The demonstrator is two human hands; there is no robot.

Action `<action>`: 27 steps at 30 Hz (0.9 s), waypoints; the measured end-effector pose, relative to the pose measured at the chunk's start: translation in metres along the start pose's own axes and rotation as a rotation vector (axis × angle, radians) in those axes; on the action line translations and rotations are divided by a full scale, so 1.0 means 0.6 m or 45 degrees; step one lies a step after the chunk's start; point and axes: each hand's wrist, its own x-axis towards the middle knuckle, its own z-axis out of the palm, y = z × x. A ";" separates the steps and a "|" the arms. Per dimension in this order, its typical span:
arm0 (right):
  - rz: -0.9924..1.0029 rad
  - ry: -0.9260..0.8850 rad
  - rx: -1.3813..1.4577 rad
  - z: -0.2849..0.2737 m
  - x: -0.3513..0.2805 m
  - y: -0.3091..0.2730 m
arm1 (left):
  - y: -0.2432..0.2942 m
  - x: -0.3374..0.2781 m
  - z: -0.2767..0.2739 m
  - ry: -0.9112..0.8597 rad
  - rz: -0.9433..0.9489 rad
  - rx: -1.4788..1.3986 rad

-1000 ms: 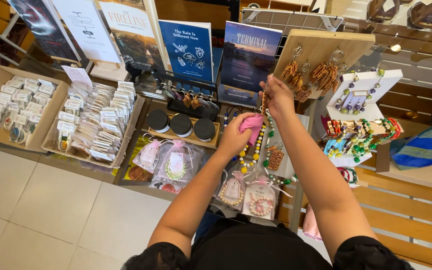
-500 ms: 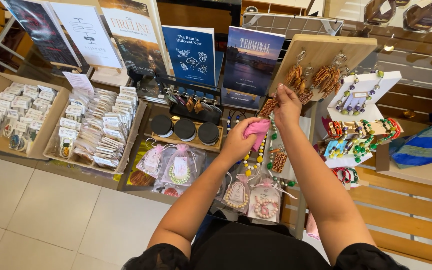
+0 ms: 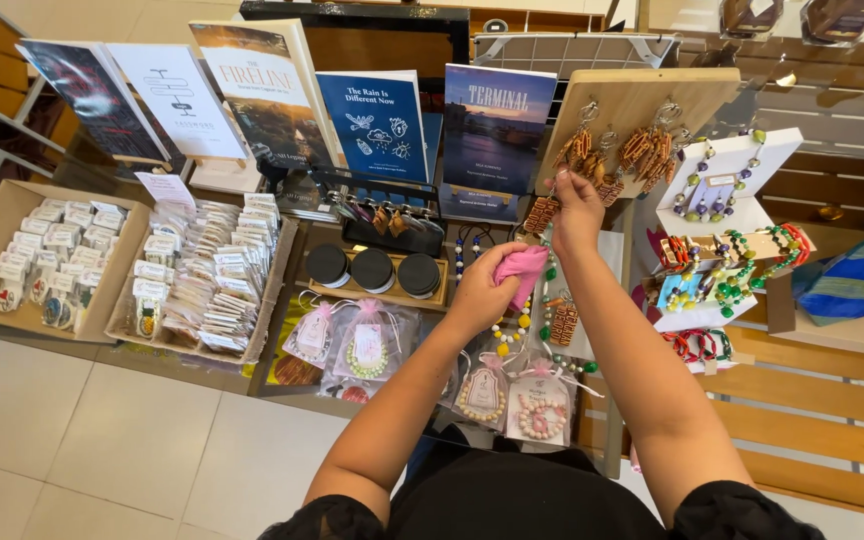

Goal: Cleaning and organizing various souvenir items on a display table using a pink cloth.

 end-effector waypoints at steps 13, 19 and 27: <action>-0.067 0.043 0.017 -0.023 0.048 0.033 | 0.019 -0.022 -0.006 -0.016 -0.034 0.015; -0.083 0.076 -0.078 -0.028 0.057 0.034 | 0.020 -0.029 -0.002 -0.021 -0.071 0.034; -0.148 -0.018 -0.012 -0.002 0.007 0.018 | 0.019 -0.034 0.001 -0.011 -0.051 0.027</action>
